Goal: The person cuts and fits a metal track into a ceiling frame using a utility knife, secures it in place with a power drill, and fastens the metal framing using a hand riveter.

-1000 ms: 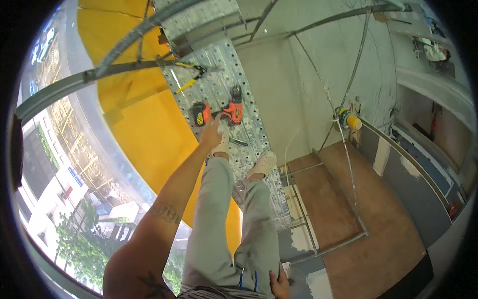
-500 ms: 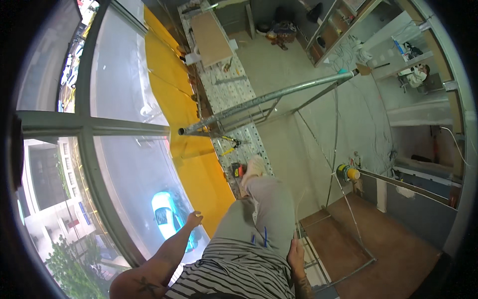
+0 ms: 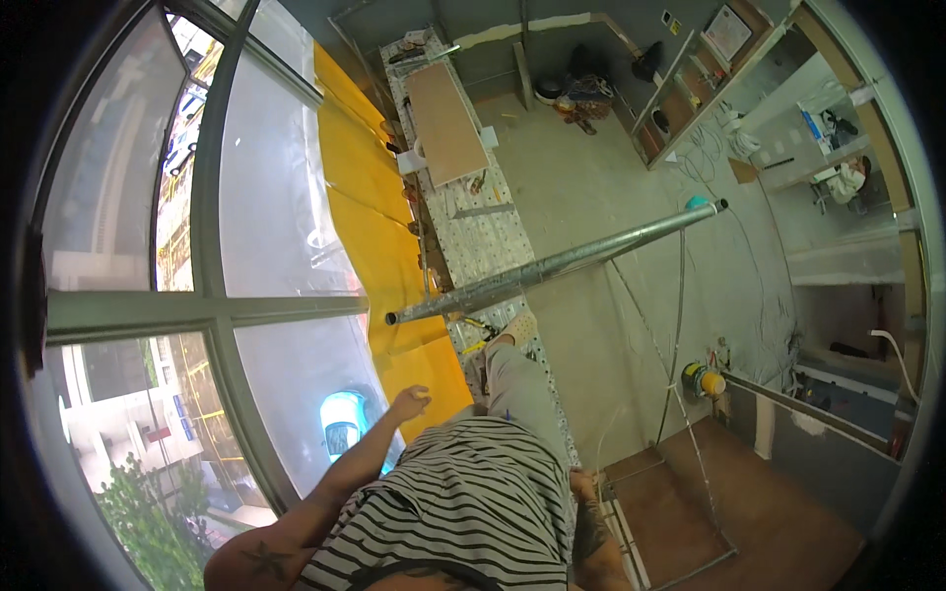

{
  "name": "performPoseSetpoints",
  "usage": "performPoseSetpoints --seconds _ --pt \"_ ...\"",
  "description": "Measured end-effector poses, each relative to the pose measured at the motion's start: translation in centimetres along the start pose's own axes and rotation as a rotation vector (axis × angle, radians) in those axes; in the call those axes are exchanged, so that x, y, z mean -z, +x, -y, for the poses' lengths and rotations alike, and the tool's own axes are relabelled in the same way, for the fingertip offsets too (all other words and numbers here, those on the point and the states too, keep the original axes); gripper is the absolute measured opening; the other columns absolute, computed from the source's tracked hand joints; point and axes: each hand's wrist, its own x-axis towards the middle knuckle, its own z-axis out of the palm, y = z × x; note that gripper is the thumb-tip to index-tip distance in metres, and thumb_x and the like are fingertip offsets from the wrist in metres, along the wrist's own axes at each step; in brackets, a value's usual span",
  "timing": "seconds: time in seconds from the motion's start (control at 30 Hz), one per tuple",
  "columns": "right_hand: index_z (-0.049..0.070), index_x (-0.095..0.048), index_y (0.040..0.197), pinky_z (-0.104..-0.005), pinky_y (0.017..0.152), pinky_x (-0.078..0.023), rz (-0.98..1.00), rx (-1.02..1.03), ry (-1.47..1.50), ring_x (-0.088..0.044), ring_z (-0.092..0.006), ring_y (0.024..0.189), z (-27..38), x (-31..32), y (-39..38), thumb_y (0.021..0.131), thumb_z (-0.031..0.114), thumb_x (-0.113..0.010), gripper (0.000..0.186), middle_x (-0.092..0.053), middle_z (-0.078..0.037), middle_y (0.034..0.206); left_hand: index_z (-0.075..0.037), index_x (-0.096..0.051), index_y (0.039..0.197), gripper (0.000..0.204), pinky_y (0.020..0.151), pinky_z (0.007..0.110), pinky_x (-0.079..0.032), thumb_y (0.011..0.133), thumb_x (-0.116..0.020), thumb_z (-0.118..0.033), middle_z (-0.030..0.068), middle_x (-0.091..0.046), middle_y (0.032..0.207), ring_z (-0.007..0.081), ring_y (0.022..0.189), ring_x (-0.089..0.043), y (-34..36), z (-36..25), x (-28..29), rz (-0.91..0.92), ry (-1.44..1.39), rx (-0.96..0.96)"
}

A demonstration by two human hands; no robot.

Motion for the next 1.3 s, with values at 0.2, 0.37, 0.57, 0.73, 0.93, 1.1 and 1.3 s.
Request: performPoseSetpoints --seconds 0.2,0.37,0.57,0.73,0.93,1.1,1.3 --pt "0.002 -0.064 0.096 -0.0322 0.062 -0.049 0.132 0.243 0.083 -0.059 -0.0228 0.067 18.8 1.5 1.6 0.091 0.027 -0.056 0.027 -0.064 -0.010 0.078 -0.001 -0.056 0.118 0.033 0.060 0.028 -0.049 0.089 -0.058 -0.016 0.0109 -0.066 0.085 0.0150 0.068 -0.062 1.9 -9.5 10.8 -0.260 -0.382 -0.250" --pt "0.009 -0.058 0.086 -0.0255 0.055 -0.042 0.245 0.367 0.449 -0.052 -0.0105 0.060 33.7 5.4 4.3 0.092 0.025 -0.056 0.017 -0.056 -0.001 0.068 -0.002 -0.054 0.123 0.038 0.059 0.029 -0.049 0.088 -0.061 -0.017 0.0113 -0.067 0.083 0.0159 0.068 -0.064 -5.3 -7.4 16.0 -0.327 -0.135 -0.194" --pt "0.010 -0.055 0.093 -0.0240 0.059 -0.043 0.174 0.490 0.546 -0.052 -0.0080 0.063 46.0 7.4 -0.3 0.093 0.025 -0.055 0.015 -0.052 0.003 0.068 -0.008 -0.055 0.122 0.038 0.060 0.038 -0.053 0.087 -0.063 -0.018 0.0114 -0.066 0.085 0.0228 0.067 -0.064 -11.5 4.5 17.7 -0.275 -0.488 0.427" --pt "0.010 -0.057 0.098 -0.0238 0.061 -0.045 0.190 0.440 0.529 -0.053 -0.0080 0.064 40.2 7.0 6.0 0.095 0.029 -0.051 0.020 -0.053 0.003 0.070 -0.006 -0.050 0.127 0.046 0.055 0.035 -0.049 0.086 -0.064 -0.023 0.0103 -0.063 0.088 0.0218 0.068 -0.065 -10.5 3.1 18.6 -0.283 -0.509 0.449" --pt "0.011 -0.051 0.069 -0.0267 0.056 -0.039 0.147 -0.090 0.581 -0.049 -0.0137 0.057 26.5 -0.2 7.5 0.094 0.037 -0.045 0.037 -0.044 0.000 0.056 -0.006 -0.051 0.126 0.047 0.057 0.034 -0.049 0.085 -0.066 -0.024 0.0101 -0.064 0.088 0.0211 0.068 -0.065 -4.1 -2.5 22.1 -0.134 -0.409 0.304" --pt "0.008 -0.057 0.107 -0.0390 0.069 -0.042 0.141 -0.061 0.565 -0.052 -0.0206 0.073 25.2 -3.0 3.9 0.087 0.037 -0.056 0.035 -0.054 -0.007 0.082 -0.005 -0.053 0.125 0.046 0.052 0.033 -0.050 0.081 -0.066 -0.013 0.0110 -0.067 0.089 0.0213 0.069 -0.067 3.9 -7.8 29.2 -0.137 -0.213 0.294" --pt "0.008 -0.059 0.105 -0.0397 0.069 -0.044 -0.040 -0.274 0.608 -0.056 -0.0185 0.073 33.5 -3.7 2.0 0.088 0.030 -0.057 0.028 -0.058 -0.006 0.078 -0.007 -0.061 0.109 0.030 0.056 0.034 -0.052 0.082 -0.066 -0.018 0.0096 -0.066 0.081 0.0202 0.067 -0.065 20.0 -15.5 36.7 -0.058 -0.146 0.040"
